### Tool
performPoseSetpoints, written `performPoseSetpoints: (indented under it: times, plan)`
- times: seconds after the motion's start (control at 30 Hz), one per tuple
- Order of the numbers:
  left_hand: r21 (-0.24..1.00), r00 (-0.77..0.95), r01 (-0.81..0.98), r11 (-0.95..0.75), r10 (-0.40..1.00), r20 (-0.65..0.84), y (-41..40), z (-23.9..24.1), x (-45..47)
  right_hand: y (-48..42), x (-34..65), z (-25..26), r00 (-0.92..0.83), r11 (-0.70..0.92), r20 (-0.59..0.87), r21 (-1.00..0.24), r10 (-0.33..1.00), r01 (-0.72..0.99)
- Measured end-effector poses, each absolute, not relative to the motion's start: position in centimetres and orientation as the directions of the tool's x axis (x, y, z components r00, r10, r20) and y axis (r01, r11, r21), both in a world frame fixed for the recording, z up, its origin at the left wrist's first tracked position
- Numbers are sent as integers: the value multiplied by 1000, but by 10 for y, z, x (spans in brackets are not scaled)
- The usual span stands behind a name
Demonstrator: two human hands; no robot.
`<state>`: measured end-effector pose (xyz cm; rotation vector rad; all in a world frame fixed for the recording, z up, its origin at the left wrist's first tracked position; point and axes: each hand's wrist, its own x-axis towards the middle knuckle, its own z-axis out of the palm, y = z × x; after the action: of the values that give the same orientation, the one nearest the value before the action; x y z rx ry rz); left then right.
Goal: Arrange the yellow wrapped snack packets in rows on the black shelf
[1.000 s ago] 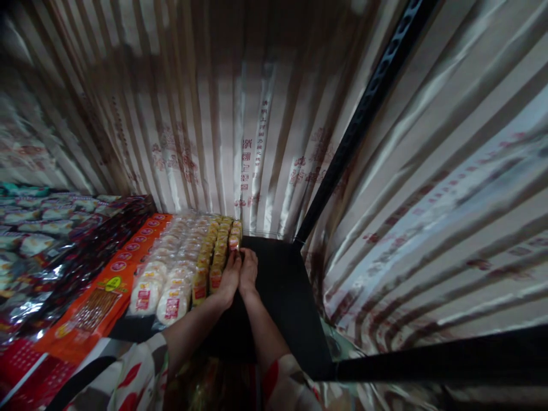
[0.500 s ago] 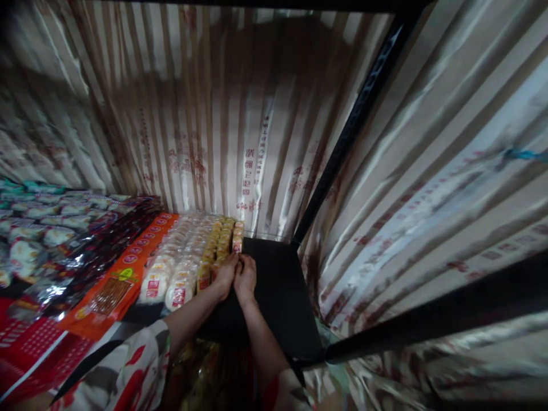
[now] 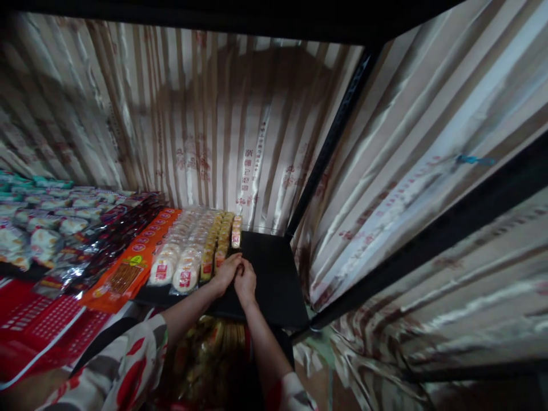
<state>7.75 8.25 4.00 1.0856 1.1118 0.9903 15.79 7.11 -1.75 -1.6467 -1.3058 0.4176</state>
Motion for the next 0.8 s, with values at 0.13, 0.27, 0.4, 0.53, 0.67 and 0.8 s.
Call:
performPoseSetpoints:
  times: [0.13, 0.27, 0.4, 0.53, 0.67, 0.8]
  plan:
    - [989, 68, 113, 96, 992, -104, 45, 33, 66, 69, 149, -25, 288, 44, 170, -917, 942, 397]
    - [964, 4, 259, 67, 998, -71, 19, 27, 48, 77, 131, -28, 182, 124, 181, -950, 966, 285]
    - [949, -26, 299, 100, 995, -97, 14, 29, 30, 83, 118, -30, 172, 190, 265, -914, 949, 359]
    - [950, -20, 303, 79, 997, -76, 13, 27, 22, 82, 117, -35, 296, 108, 272, -875, 915, 471]
    - [958, 3, 269, 102, 994, -107, 6, 17, 22, 81, 118, -33, 240, 111, 269, -847, 933, 520]
    - [963, 33, 265, 50, 998, -61, -15, 4, 19, 77, 115, -20, 193, 109, 253, -827, 948, 551]
